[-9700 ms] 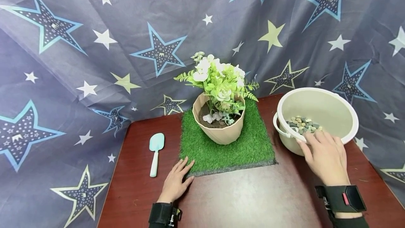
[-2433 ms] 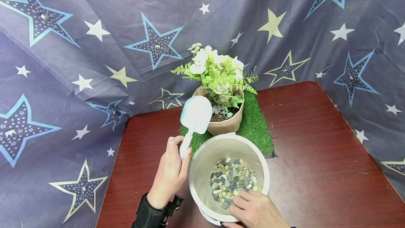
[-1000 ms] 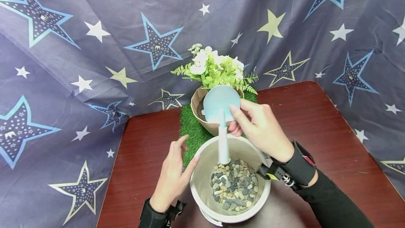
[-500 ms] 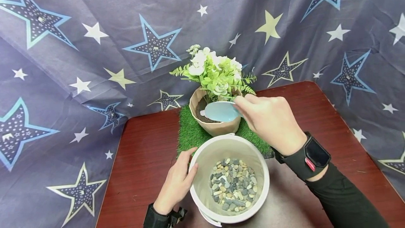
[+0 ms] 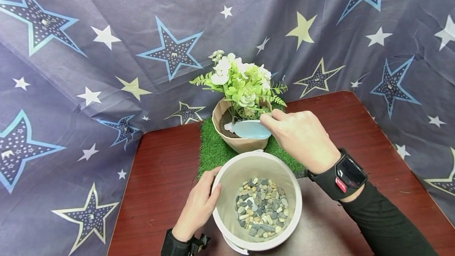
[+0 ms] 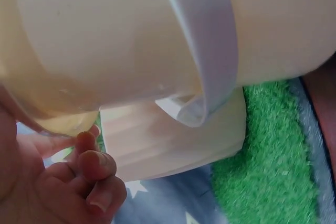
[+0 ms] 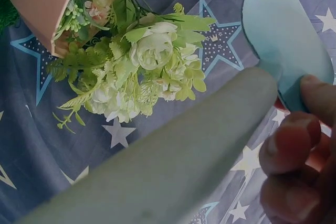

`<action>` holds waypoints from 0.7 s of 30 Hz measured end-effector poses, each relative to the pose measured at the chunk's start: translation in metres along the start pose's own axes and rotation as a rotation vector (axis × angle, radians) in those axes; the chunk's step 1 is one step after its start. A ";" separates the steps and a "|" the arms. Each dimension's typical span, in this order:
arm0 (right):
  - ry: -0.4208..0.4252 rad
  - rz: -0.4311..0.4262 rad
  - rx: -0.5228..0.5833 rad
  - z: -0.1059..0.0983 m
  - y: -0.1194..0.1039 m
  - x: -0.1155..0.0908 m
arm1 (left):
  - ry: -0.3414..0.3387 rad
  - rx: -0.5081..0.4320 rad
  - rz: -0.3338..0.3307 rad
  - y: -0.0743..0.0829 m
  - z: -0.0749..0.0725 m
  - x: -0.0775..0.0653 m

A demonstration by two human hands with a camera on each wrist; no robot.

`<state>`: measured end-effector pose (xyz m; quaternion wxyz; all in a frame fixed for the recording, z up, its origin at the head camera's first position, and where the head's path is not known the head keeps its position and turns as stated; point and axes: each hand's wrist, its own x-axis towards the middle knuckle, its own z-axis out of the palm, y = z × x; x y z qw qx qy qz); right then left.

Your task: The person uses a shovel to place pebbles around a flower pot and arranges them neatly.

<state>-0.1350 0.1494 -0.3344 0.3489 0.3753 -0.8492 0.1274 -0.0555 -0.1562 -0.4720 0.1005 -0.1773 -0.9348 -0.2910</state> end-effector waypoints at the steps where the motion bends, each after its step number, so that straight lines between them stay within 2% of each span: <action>1: 0.003 -0.003 0.005 0.000 0.000 0.000 | 0.003 0.021 0.004 0.000 -0.001 0.001; 6: -0.001 -0.007 0.022 0.002 -0.002 0.001 | 0.063 0.089 0.043 0.001 -0.016 0.016; 10: -0.020 -0.015 0.027 0.002 -0.003 0.000 | 0.124 0.059 0.101 0.012 -0.036 0.044; 13: -0.034 -0.031 0.032 0.002 -0.006 -0.001 | 0.131 0.037 0.157 0.025 -0.047 0.067; 17: -0.044 -0.059 0.040 0.003 -0.012 0.000 | 0.110 0.045 0.238 0.039 -0.053 0.089; 21: -0.059 -0.083 0.052 0.003 -0.018 0.003 | 0.139 0.097 0.326 0.047 -0.051 0.099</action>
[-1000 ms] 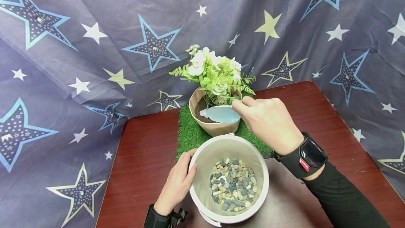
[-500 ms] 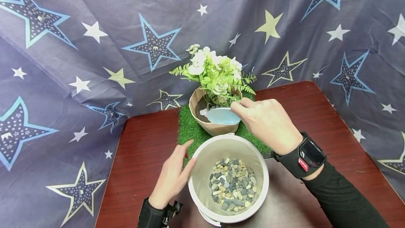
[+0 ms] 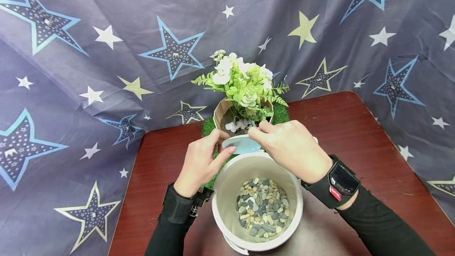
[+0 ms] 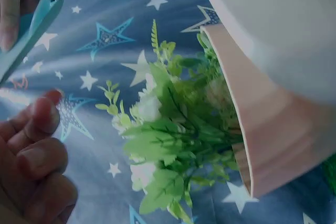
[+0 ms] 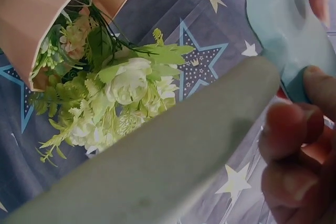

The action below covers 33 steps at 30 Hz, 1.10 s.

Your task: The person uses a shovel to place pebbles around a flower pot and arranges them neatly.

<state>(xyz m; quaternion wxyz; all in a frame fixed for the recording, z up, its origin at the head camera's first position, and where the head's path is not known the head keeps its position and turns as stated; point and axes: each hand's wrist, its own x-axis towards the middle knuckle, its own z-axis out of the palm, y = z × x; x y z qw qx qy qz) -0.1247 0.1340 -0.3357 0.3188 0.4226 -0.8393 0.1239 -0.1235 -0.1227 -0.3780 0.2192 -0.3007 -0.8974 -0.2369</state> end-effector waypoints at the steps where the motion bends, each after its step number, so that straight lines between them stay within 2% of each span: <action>1: -0.007 -0.004 0.003 0.000 -0.001 0.000 | 0.015 0.009 0.022 0.001 0.001 0.001; 4: -0.022 -0.006 0.008 0.001 -0.002 0.001 | 0.059 0.027 0.081 0.003 0.005 0.002; 7: -0.013 -0.010 0.003 0.002 -0.001 0.001 | 0.079 0.001 0.112 0.005 0.007 0.003; 12: 0.071 -0.007 0.007 0.000 0.001 -0.001 | 0.094 -0.043 0.108 0.004 0.009 0.001; 15: 0.140 0.031 0.011 -0.009 0.004 -0.006 | 0.097 -0.056 0.096 0.003 0.009 -0.001; 18: 0.173 0.080 0.021 -0.019 0.010 -0.011 | 0.099 -0.071 0.081 0.001 0.008 -0.003; 26: 0.137 0.151 0.067 -0.032 0.026 -0.022 | 0.117 -0.088 0.055 -0.003 0.005 -0.005; 33: 0.094 0.161 0.060 -0.017 0.027 -0.029 | 0.127 -0.109 0.047 -0.004 0.005 -0.005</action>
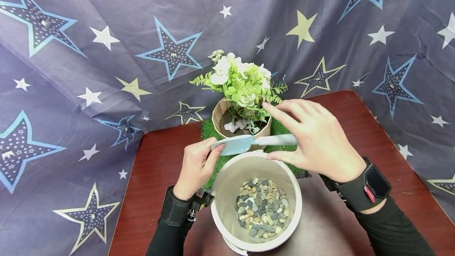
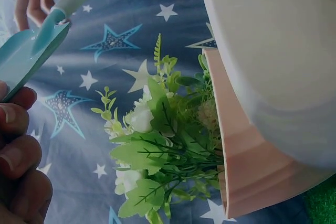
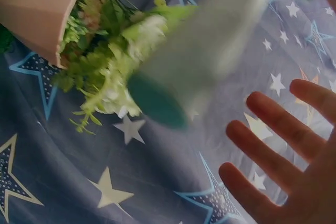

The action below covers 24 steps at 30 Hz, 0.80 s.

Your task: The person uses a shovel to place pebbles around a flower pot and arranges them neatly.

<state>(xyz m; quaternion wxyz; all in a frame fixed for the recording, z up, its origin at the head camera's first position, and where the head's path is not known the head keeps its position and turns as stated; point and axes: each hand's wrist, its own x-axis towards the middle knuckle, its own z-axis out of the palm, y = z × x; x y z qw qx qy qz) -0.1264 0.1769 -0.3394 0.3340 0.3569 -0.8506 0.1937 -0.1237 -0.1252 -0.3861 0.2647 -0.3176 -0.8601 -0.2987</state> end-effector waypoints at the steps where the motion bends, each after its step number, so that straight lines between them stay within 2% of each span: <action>1: -0.007 -0.004 -0.006 0.004 0.000 -0.001 | 0.002 -0.004 0.001 0.000 0.000 0.000; 9: -0.127 0.017 -0.046 0.034 -0.002 -0.010 | 0.033 -0.077 0.011 0.000 0.002 -0.001; 16: -0.154 0.002 -0.027 0.042 -0.003 -0.014 | 0.016 -0.085 -0.006 -0.001 0.000 -0.001; 19: -0.153 -0.014 -0.015 0.041 -0.002 -0.014 | 0.005 -0.056 -0.001 0.000 -0.001 -0.001; 24: -0.150 -0.005 -0.016 0.038 0.003 -0.016 | -0.048 0.054 -0.014 0.002 -0.003 -0.003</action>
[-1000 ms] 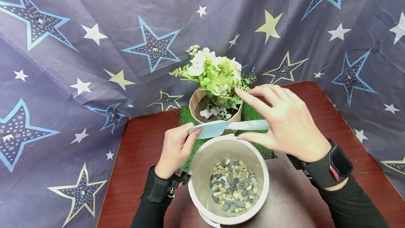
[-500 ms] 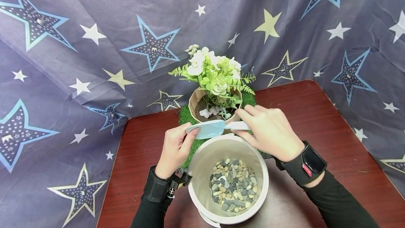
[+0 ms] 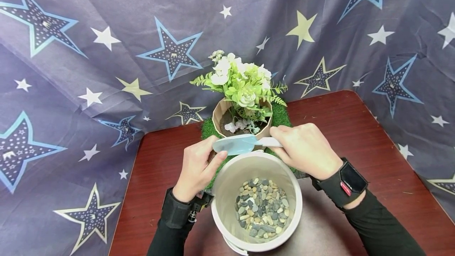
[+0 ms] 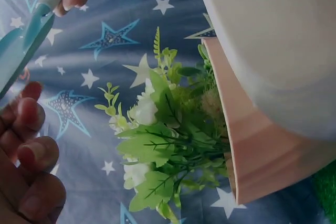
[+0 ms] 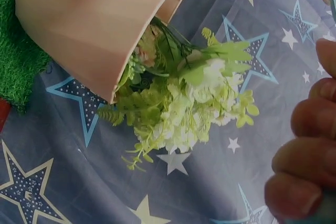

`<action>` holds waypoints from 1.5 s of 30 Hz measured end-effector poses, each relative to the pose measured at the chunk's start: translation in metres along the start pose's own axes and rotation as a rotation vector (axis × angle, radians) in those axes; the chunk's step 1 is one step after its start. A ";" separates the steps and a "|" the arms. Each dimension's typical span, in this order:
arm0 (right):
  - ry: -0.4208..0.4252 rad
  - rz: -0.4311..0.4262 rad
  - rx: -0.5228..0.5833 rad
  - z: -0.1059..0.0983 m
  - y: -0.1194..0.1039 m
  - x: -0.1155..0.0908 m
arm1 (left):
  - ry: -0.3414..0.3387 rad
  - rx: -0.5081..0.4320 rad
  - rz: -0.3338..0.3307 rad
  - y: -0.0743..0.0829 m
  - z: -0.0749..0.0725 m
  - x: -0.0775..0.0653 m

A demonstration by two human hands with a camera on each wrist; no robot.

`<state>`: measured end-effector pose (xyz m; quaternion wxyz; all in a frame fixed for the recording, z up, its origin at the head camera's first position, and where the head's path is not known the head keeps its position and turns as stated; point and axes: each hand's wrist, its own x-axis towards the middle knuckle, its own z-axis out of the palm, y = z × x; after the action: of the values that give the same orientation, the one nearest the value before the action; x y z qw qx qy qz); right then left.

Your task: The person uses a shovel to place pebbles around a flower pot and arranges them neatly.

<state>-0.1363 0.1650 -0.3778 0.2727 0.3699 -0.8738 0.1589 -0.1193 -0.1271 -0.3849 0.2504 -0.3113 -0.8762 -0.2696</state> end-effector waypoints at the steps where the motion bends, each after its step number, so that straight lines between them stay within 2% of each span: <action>1: 0.006 0.007 -0.003 -0.001 0.002 -0.001 | -0.014 0.015 -0.018 0.000 0.000 -0.001; 6: 0.050 0.065 -0.017 -0.009 0.010 -0.007 | -0.092 0.025 -0.166 -0.006 0.001 -0.015; 10: 0.064 0.113 -0.033 -0.014 0.013 -0.011 | -0.186 0.050 -0.301 -0.016 0.001 -0.042; 13: 0.071 0.139 -0.046 -0.017 0.015 -0.014 | -0.267 0.026 -0.376 -0.023 0.004 -0.064; 17: 0.074 0.173 -0.053 -0.021 0.016 -0.018 | -0.355 -0.037 -0.426 -0.024 0.015 -0.086; 21: 0.053 0.189 -0.048 -0.022 0.014 -0.022 | -0.378 -0.147 -0.444 -0.020 0.029 -0.098; 25: 0.059 0.168 -0.049 -0.021 0.013 -0.023 | -0.348 -0.278 -0.470 -0.017 0.037 -0.103; 30: 0.141 0.107 -0.074 -0.022 0.012 -0.021 | -0.326 -0.310 -0.468 -0.018 0.038 -0.104; 35: 0.162 0.049 -0.113 -0.026 0.006 -0.018 | -0.332 -0.367 -0.490 -0.018 0.039 -0.103; 39: 0.121 -0.004 -0.129 -0.029 -0.001 -0.015 | -0.324 -0.380 -0.494 -0.018 0.039 -0.102; 45: -0.022 -0.050 -0.143 -0.024 -0.017 -0.014 | -0.315 -0.394 -0.504 -0.018 0.040 -0.102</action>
<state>-0.1073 0.1731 -0.3652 0.2927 0.3728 -0.8764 0.0850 -0.0733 -0.1554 -0.4815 -0.0270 -0.1653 -0.8845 -0.4354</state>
